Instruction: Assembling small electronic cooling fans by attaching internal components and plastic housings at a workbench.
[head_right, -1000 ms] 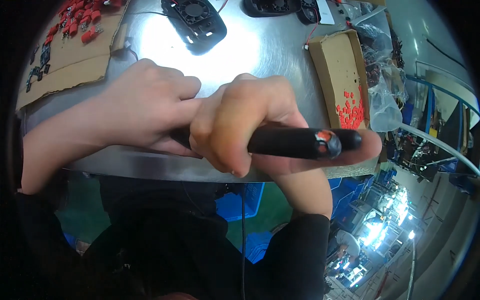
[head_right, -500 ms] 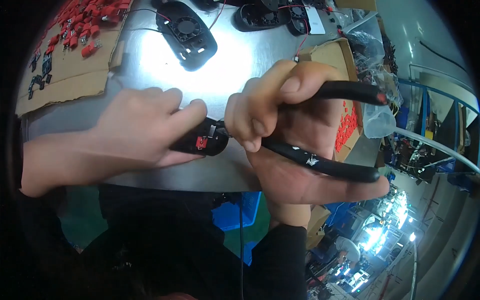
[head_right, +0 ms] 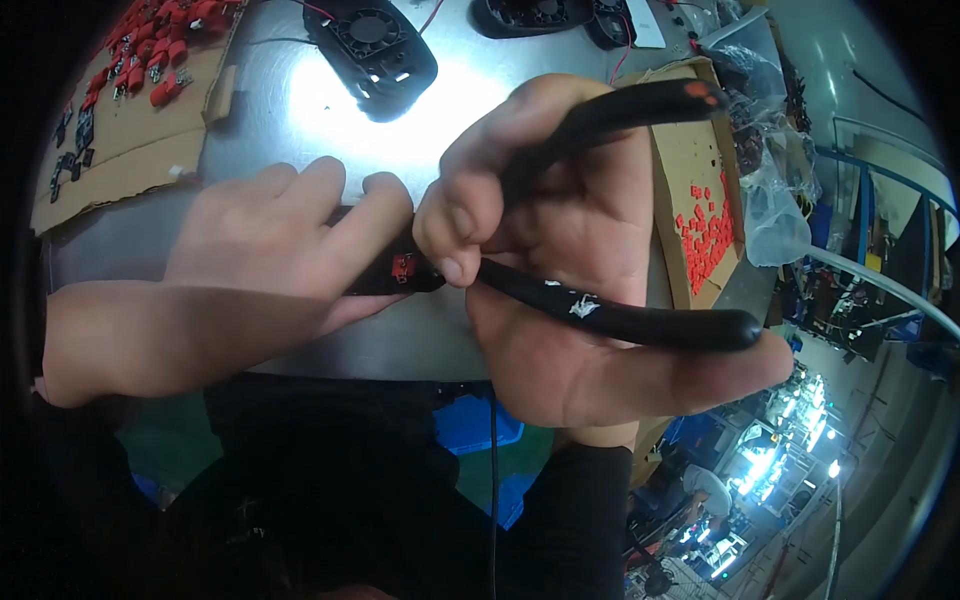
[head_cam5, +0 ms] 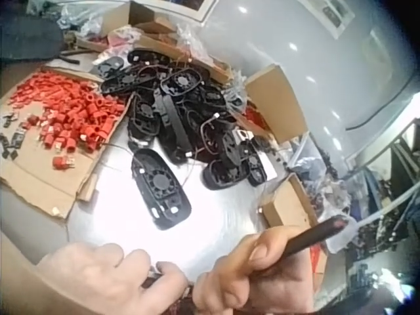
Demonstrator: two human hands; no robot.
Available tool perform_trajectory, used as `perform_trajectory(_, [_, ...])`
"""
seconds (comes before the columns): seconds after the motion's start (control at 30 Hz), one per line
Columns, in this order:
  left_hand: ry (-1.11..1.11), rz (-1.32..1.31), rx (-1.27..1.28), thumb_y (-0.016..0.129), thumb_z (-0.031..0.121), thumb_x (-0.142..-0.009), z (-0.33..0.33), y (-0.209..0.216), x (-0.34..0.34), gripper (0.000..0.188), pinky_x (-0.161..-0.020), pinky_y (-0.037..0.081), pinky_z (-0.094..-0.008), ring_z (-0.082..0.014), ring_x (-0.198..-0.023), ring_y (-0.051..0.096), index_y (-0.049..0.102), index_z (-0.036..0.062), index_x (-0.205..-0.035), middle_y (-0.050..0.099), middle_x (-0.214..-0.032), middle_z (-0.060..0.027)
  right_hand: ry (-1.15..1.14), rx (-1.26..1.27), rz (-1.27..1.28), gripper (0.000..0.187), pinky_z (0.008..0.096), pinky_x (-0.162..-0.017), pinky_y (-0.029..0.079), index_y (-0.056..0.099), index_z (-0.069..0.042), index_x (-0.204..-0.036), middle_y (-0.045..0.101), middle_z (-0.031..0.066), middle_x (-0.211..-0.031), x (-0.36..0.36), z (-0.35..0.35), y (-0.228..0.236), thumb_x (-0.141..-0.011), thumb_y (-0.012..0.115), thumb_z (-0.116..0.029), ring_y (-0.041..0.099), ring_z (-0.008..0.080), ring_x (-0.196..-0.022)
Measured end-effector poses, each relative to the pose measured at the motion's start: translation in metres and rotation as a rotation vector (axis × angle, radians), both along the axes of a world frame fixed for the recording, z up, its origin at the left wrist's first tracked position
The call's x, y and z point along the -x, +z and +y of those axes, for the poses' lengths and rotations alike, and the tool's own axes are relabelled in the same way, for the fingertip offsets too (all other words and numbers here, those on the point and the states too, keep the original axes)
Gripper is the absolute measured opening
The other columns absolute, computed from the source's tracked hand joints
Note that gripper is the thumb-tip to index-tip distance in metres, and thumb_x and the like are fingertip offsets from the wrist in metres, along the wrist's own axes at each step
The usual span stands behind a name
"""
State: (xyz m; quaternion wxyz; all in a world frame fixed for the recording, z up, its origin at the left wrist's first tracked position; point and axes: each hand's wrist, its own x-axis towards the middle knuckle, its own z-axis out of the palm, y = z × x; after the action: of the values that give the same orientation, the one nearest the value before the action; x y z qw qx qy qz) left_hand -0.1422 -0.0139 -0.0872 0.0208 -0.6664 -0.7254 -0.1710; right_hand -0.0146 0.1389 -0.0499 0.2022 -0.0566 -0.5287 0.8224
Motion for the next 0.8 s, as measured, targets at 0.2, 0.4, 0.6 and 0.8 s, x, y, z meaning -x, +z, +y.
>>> perform_trajectory(0.2, [0.038,0.033,0.030,0.090,0.039,-0.066,0.000,0.000,-0.001,0.059,-0.053,0.046,-0.0317,-0.0175,-0.065,0.062,0.057,0.0148,-0.107,0.052,-0.080,-0.0036,-0.125,-0.020,0.043,0.111,0.0314,-0.062,0.036,0.048,-0.007,-0.133,0.048,0.0048,-0.096,-0.004,-0.008,0.000,-0.070,0.057,-0.098,0.050,0.0139,-0.070])
perform_trajectory(0.4, [0.034,0.014,0.050,0.089,0.040,-0.070,0.000,0.002,-0.002,0.057,-0.053,0.047,-0.0321,-0.0166,-0.065,0.063,0.055,0.0153,-0.109,0.053,-0.080,-0.0032,-0.011,-0.143,0.104,0.111,0.0333,-0.063,0.036,0.045,-0.009,-0.134,0.047,0.0051,-0.097,-0.004,-0.005,-0.006,-0.069,0.059,-0.097,0.049,0.0154,-0.072])
perform_trajectory(0.6, [0.051,-0.012,0.089,0.088,0.042,-0.072,0.001,0.003,-0.003,0.057,-0.053,0.047,-0.0306,-0.0165,-0.066,0.063,0.056,0.0142,-0.110,0.053,-0.080,-0.0031,-0.041,-0.250,0.143,0.114,0.0346,-0.064,0.036,0.041,-0.009,-0.136,0.045,0.0073,-0.096,-0.004,-0.014,-0.012,-0.067,0.063,-0.096,0.048,0.0178,-0.073])
perform_trajectory(0.8, [0.094,0.203,0.040,0.086,0.042,-0.074,0.001,-0.005,-0.009,0.053,-0.054,0.048,-0.0318,-0.0179,-0.066,0.062,0.057,0.0141,-0.109,0.054,-0.081,-0.0037,-0.037,-0.197,0.121,0.112,0.0347,-0.063,0.037,0.041,-0.009,-0.134,0.047,0.0082,-0.095,-0.007,-0.014,-0.010,-0.067,0.066,-0.094,0.048,0.0181,-0.072])
